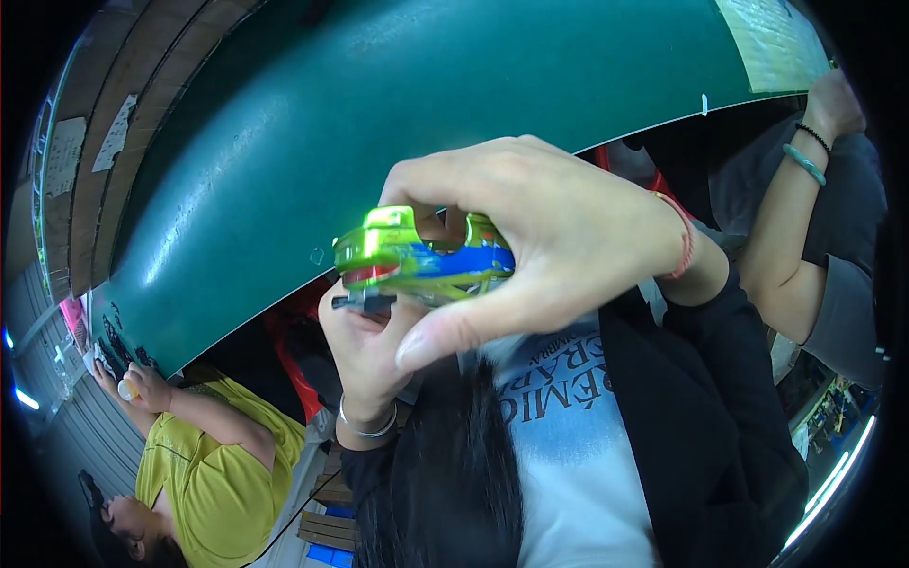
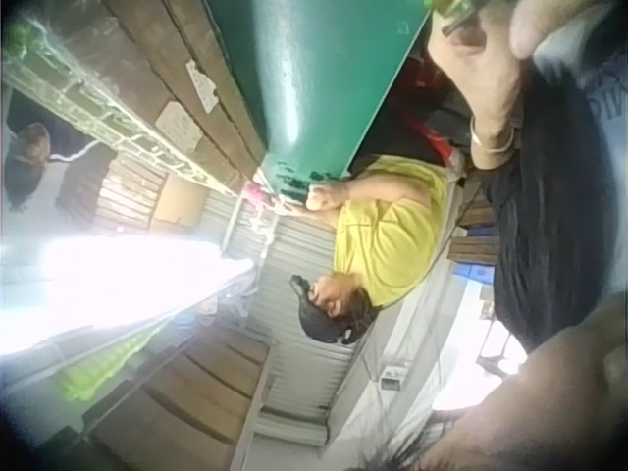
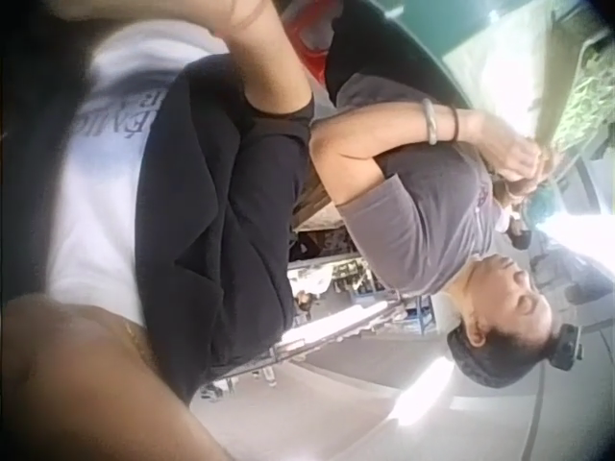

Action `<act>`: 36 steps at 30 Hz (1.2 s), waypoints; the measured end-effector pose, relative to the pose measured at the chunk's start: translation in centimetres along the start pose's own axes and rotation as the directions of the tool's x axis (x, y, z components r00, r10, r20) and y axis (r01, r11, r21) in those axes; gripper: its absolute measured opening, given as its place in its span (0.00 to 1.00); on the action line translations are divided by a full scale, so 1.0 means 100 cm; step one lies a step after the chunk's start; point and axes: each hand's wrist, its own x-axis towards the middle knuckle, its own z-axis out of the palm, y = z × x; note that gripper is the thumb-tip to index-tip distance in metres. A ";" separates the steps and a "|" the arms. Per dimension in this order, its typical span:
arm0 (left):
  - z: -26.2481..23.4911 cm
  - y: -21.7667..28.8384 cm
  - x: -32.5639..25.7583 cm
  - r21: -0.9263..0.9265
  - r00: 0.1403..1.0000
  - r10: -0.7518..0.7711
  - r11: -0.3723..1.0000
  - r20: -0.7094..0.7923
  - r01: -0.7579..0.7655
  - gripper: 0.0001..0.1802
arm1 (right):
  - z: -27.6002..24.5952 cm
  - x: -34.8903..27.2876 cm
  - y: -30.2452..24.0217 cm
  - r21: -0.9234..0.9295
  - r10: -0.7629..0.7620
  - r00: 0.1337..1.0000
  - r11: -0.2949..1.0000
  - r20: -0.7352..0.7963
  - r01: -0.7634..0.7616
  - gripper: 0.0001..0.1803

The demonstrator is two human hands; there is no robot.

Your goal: The person assembles toy car models by picking up car frames from a tray, fitting plastic parts into the car bodies by hand, and securing components using pliers.

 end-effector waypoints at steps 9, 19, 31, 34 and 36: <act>-0.013 -0.012 0.002 -0.090 0.993 0.073 0.994 0.097 -0.065 0.13 | 0.004 -0.023 0.009 0.203 0.110 0.976 0.968 0.190 -0.149 0.46; 0.001 0.010 -0.003 0.476 0.905 0.396 0.773 0.155 -0.420 0.05 | 0.036 -0.035 0.014 0.659 0.254 0.912 0.631 0.322 -0.409 0.26; 0.006 0.006 0.002 0.238 0.964 0.258 0.934 0.066 -0.266 0.05 | 0.034 -0.043 0.020 0.572 0.165 0.951 0.768 0.260 -0.289 0.21; 0.009 0.009 -0.004 0.247 0.961 0.262 0.929 0.091 -0.277 0.06 | 0.026 -0.042 0.018 0.659 0.158 0.940 0.677 0.304 -0.327 0.20; 0.008 0.011 -0.006 0.297 0.936 0.325 0.888 0.133 -0.350 0.07 | 0.017 -0.040 0.014 0.607 0.161 0.914 0.704 0.371 -0.370 0.19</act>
